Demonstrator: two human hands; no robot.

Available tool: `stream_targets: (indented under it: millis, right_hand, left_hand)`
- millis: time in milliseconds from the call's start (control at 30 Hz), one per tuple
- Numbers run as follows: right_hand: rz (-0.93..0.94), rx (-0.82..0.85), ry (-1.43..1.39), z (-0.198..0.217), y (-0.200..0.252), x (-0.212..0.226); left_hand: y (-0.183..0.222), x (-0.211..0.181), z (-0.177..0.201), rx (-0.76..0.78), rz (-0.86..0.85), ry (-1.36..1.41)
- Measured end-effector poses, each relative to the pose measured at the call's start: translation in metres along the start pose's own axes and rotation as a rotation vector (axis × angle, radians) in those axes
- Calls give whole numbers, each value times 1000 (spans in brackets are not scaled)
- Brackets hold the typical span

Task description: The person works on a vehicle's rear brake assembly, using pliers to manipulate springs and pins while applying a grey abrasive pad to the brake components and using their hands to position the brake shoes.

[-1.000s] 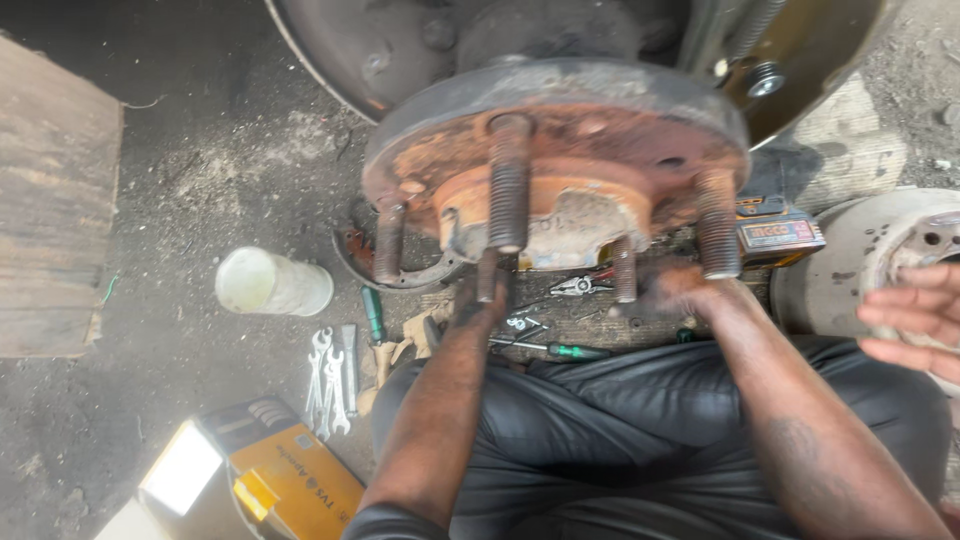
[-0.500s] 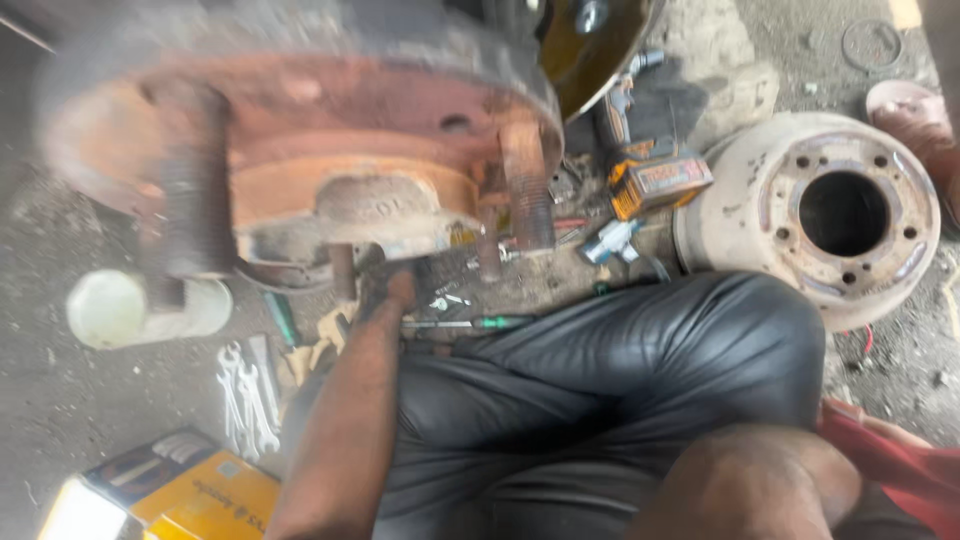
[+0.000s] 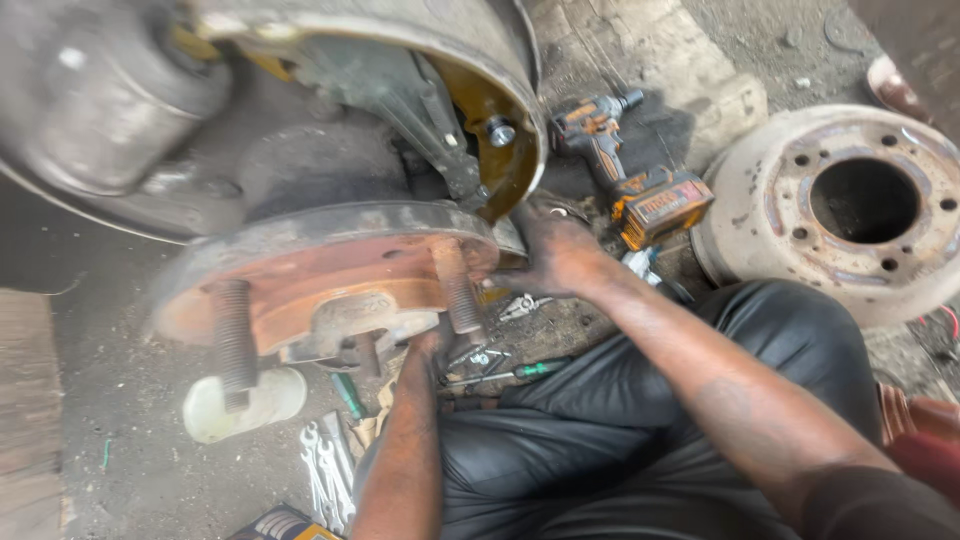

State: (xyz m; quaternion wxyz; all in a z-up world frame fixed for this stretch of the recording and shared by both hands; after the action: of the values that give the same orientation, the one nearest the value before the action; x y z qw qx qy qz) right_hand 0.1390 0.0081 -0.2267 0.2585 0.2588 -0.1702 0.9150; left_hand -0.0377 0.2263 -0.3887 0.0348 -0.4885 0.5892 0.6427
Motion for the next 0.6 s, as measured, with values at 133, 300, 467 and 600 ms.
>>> stream_targets:
  millis: [133, 300, 467, 600]
  right_hand:
    - [-179, 254, -16, -37, -21, -9]
    - [-148, 162, -524, -106, 10, -2]
    - [-123, 31, -862, -167, -19, 60]
    - [-265, 51, -1315, -167, -13, 106]
  left_hand:
    - [17, 14, 6, -20, -40, 32]
    - [76, -21, 81, -348, -633, -566]
    - [201, -82, 89, -846, -870, -292]
    - [237, -127, 65, -841, -908, -17]
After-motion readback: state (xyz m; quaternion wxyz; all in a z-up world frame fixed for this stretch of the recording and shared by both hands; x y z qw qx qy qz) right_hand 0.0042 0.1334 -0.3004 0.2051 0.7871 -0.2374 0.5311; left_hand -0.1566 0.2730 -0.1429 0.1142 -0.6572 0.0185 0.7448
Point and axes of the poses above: each hand's wrist, its own y-axis away from the middle knuckle, its own z-axis out of the back of the hand, x = y × z, the point moved 2 cm from there along -y, towards the middle knuckle, and after that the axes turned 5 degrees about x, right-handed, at the moved point
